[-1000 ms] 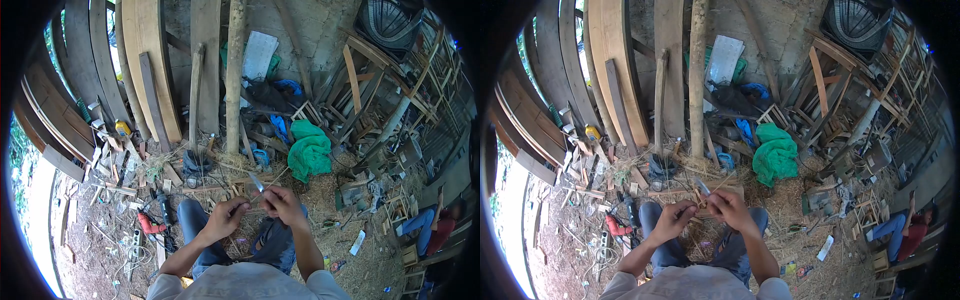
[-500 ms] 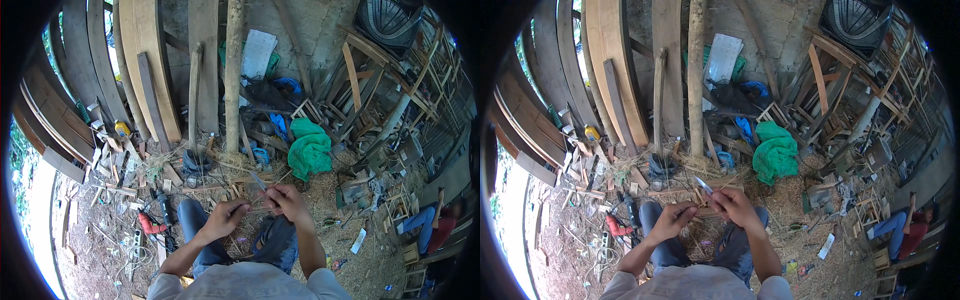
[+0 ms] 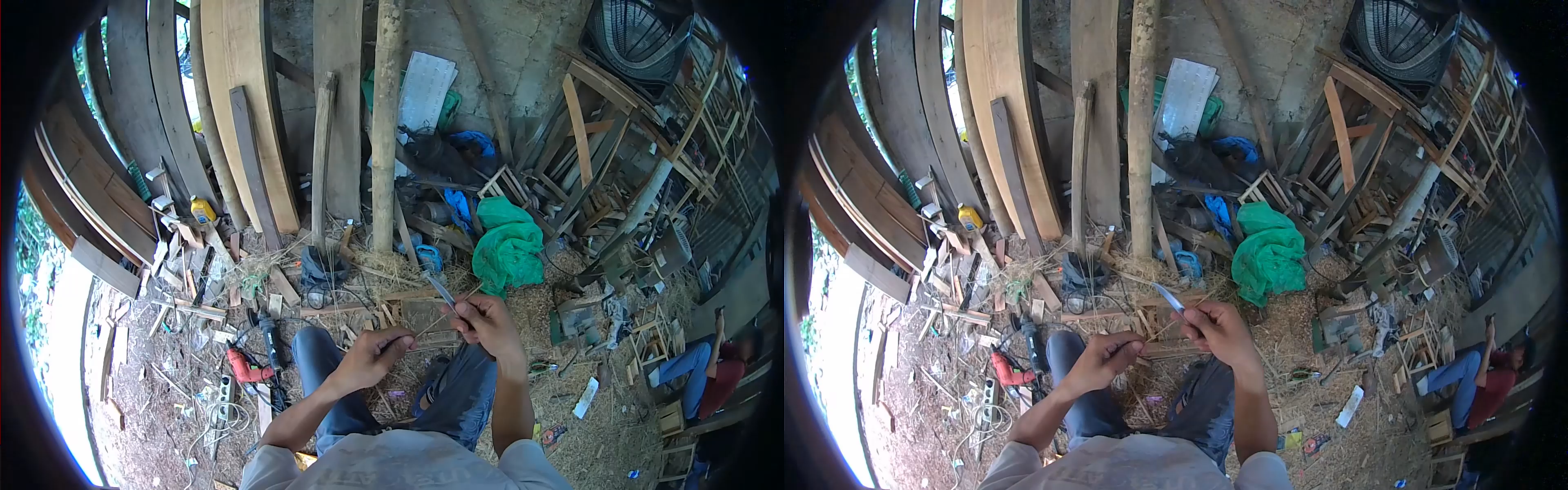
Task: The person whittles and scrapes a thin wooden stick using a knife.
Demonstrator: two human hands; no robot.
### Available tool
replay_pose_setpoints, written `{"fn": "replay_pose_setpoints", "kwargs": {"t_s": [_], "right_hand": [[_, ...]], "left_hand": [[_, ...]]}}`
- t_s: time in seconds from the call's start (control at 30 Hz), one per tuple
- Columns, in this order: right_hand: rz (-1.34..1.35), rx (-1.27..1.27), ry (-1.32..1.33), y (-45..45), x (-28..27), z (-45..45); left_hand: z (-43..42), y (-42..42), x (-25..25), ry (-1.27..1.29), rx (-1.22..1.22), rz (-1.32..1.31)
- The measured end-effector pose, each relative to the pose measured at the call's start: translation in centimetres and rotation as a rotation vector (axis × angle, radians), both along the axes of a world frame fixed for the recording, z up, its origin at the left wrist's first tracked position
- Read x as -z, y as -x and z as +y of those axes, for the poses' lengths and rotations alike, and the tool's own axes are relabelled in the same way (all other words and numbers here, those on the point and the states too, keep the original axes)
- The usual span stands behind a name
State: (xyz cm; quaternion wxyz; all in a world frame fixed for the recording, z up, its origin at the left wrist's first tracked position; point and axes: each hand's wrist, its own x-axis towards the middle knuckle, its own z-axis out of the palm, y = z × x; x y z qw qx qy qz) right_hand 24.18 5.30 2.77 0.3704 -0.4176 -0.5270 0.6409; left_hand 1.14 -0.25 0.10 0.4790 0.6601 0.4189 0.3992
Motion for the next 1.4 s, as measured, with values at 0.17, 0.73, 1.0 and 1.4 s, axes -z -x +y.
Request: {"fn": "replay_pose_setpoints", "kwargs": {"t_s": [0.17,0.73,1.0,1.4], "right_hand": [[-0.002,0.007,0.015,-0.8,-0.1,0.5],[0.193,0.2,-0.122,-0.4,2.8,1.6],[0.223,0.373,-0.105,1.5,5.2,1.9],[0.374,0.59,0.024,6.9,7.5,-1.4]], "left_hand": [[-0.3,0.0,-0.4,0.035,-0.01,0.021],[1.3,0.4,1.9,-0.301,-0.177,0.15],[1.3,0.2,0.0,-0.835,-0.656,0.576],[3.7,-5.4,5.4,-0.142,-0.435,-0.259]]}}
